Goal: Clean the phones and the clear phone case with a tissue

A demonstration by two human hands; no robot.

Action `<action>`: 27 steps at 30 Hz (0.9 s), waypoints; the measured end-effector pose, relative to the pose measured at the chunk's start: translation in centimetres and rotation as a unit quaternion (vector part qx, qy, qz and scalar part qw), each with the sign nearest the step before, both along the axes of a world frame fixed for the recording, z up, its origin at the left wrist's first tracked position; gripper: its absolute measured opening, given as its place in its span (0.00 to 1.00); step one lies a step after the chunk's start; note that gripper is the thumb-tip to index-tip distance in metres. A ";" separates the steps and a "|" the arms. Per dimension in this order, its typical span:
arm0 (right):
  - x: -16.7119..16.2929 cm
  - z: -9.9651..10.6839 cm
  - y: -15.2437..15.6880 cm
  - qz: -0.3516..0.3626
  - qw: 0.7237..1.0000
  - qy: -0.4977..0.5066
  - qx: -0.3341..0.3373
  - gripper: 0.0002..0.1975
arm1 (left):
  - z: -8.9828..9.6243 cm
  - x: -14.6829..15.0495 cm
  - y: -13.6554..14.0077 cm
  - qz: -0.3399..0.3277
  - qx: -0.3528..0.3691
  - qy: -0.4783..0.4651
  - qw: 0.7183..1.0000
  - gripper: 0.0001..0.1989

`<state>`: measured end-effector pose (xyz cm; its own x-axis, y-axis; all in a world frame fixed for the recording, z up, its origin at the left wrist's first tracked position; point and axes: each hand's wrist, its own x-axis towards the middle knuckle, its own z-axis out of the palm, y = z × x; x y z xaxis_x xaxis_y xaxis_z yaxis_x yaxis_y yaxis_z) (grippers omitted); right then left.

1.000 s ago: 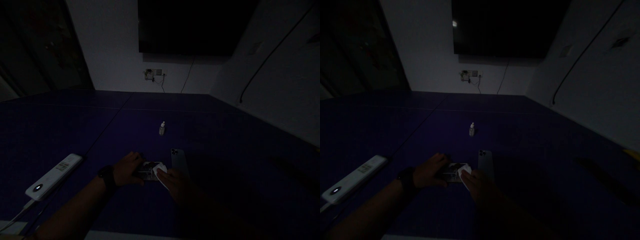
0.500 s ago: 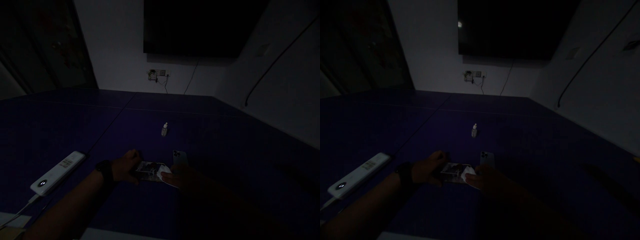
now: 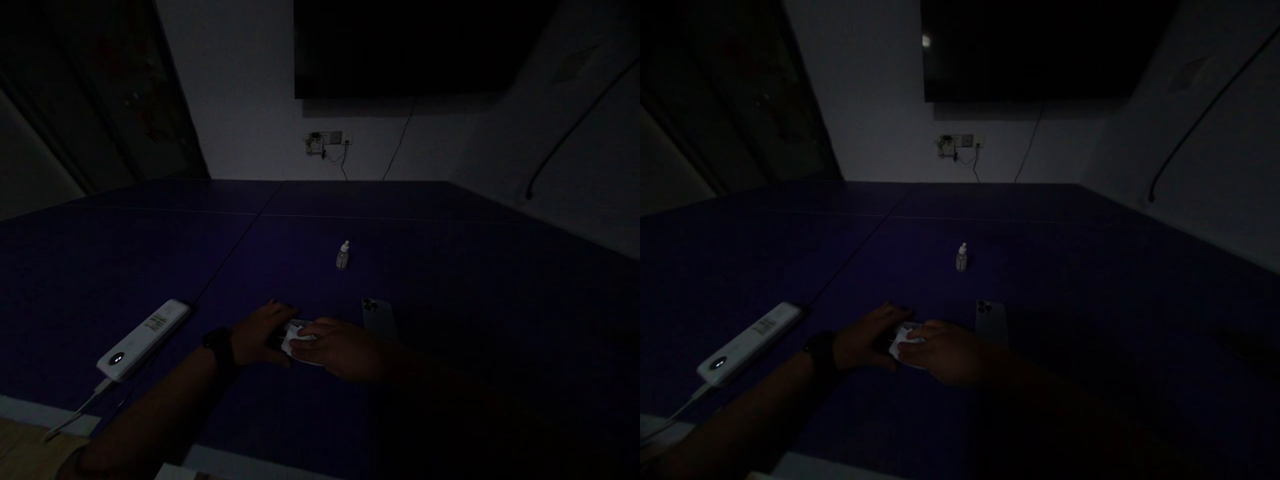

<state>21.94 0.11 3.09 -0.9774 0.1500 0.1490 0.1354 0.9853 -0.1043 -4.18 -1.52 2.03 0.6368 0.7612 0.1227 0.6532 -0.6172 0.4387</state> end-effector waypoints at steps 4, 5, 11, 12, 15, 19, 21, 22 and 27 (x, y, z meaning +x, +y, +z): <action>-2.4 1.2 -0.1 0.013 1.000 0.001 -0.007 0.20 | -0.8 -0.7 -0.5 0.036 0.014 -0.013 0.999 0.44; -2.5 1.2 -0.1 0.011 1.000 0.001 -0.009 0.20 | -1.0 -0.8 -0.5 0.040 0.016 -0.013 0.999 0.43; 2.3 -0.4 0.3 -0.005 1.000 0.018 -0.012 0.22 | -1.4 -1.2 -0.2 0.046 0.006 0.023 0.999 0.45; 3.5 -0.6 0.3 -0.006 1.000 0.015 -0.011 0.22 | -1.4 -1.2 -0.2 0.045 0.008 0.029 0.999 0.45; 6.9 -1.0 -0.1 -0.037 0.999 -0.006 -0.007 0.23 | -1.3 -1.3 -0.4 0.055 0.041 0.039 0.997 0.45; 8.3 -0.9 -0.6 -0.055 0.998 -0.017 -0.019 0.24 | -1.6 -1.3 -0.6 0.075 0.073 0.052 0.993 0.46; 7.4 -0.9 -0.5 -0.038 0.999 -0.021 -0.018 0.24 | -1.8 -1.3 -0.5 0.075 0.059 0.058 0.994 0.48; 6.6 -0.9 -0.3 -0.025 0.999 -0.019 -0.016 0.23 | -1.8 -1.2 -0.5 0.074 0.055 0.057 0.994 0.48; 0.9 -0.6 0.3 0.008 0.999 0.011 -0.028 0.23 | -1.6 -1.1 -0.6 0.078 0.046 0.048 0.995 0.48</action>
